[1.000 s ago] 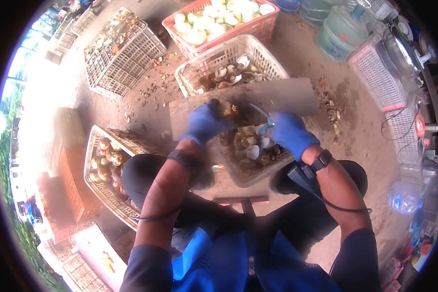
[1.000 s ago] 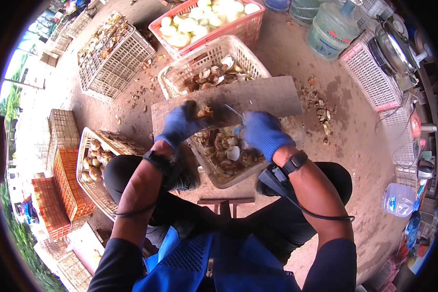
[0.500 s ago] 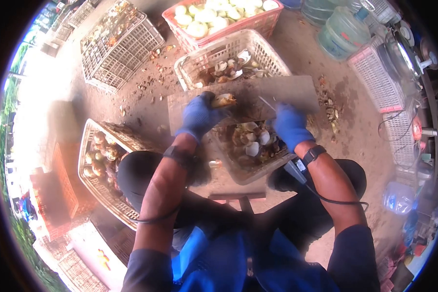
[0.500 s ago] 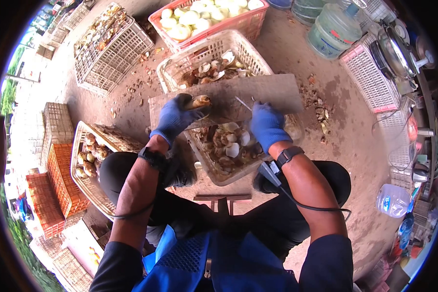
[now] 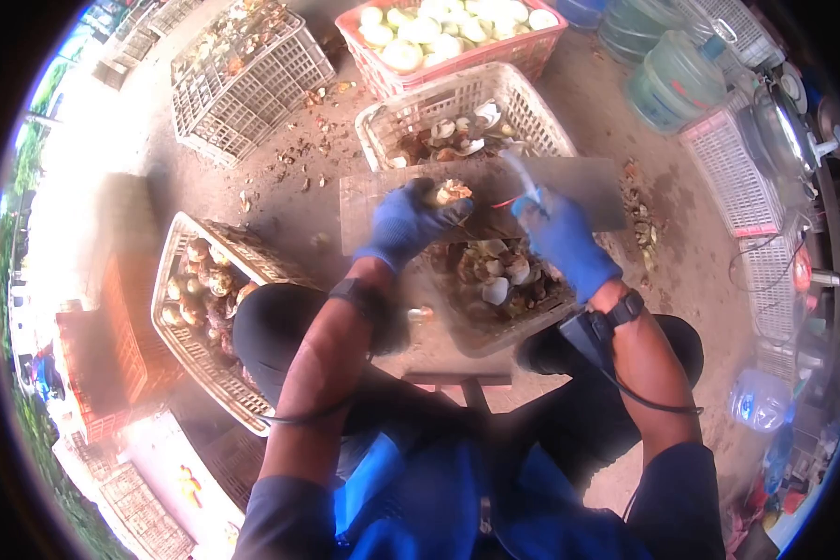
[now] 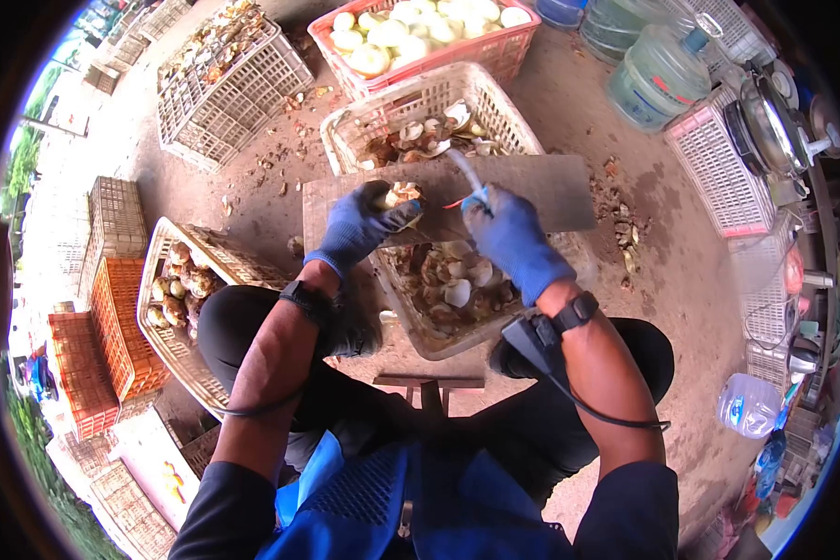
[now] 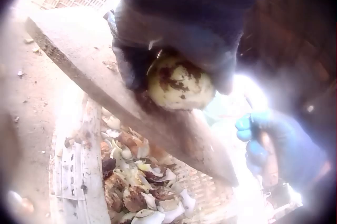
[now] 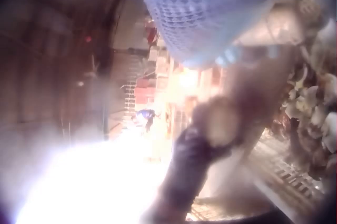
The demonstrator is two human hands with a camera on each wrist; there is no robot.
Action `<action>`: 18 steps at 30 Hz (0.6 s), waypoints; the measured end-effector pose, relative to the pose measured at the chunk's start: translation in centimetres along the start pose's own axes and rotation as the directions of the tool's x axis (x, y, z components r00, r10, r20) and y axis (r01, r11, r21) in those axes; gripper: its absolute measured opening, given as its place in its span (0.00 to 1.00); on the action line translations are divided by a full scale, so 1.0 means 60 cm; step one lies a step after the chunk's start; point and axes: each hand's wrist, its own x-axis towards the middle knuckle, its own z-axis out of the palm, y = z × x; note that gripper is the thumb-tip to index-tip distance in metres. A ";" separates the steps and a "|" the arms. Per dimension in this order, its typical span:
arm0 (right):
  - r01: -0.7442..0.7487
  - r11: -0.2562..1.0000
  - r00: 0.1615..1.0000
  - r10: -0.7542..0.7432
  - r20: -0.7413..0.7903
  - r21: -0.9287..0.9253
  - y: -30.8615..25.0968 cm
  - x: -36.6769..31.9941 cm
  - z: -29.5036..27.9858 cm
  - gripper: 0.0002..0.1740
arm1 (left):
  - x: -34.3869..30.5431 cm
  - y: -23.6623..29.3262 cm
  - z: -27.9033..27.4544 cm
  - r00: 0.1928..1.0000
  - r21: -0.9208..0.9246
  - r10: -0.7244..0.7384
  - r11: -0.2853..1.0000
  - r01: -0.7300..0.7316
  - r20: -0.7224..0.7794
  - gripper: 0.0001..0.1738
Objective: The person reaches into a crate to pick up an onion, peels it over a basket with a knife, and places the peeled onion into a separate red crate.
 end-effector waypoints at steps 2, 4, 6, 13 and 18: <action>0.032 0.998 0.998 -0.029 0.059 -0.057 -0.028 -0.017 0.014 0.14 | 0.001 -0.008 0.001 1.000 -0.081 0.027 0.996 -0.026 0.010 0.45; 0.133 0.990 0.990 -0.130 0.053 -0.050 -0.033 -0.020 0.028 0.14 | -0.003 -0.003 -0.001 0.999 -0.060 0.049 0.997 -0.049 -0.007 0.46; 0.211 0.977 0.978 -0.210 0.014 -0.032 -0.028 -0.014 0.042 0.15 | -0.010 0.014 -0.010 0.998 -0.011 0.059 0.998 -0.059 0.027 0.47; 0.062 0.986 0.997 -0.052 0.062 -0.156 -0.054 0.020 0.062 0.17 | -0.009 0.021 -0.008 0.991 0.190 0.137 0.973 -0.133 -0.005 0.47; 0.038 0.999 0.995 -0.040 0.088 0.022 -0.021 0.050 0.074 0.19 | -0.011 0.028 -0.010 0.996 0.187 0.092 0.978 -0.093 0.015 0.51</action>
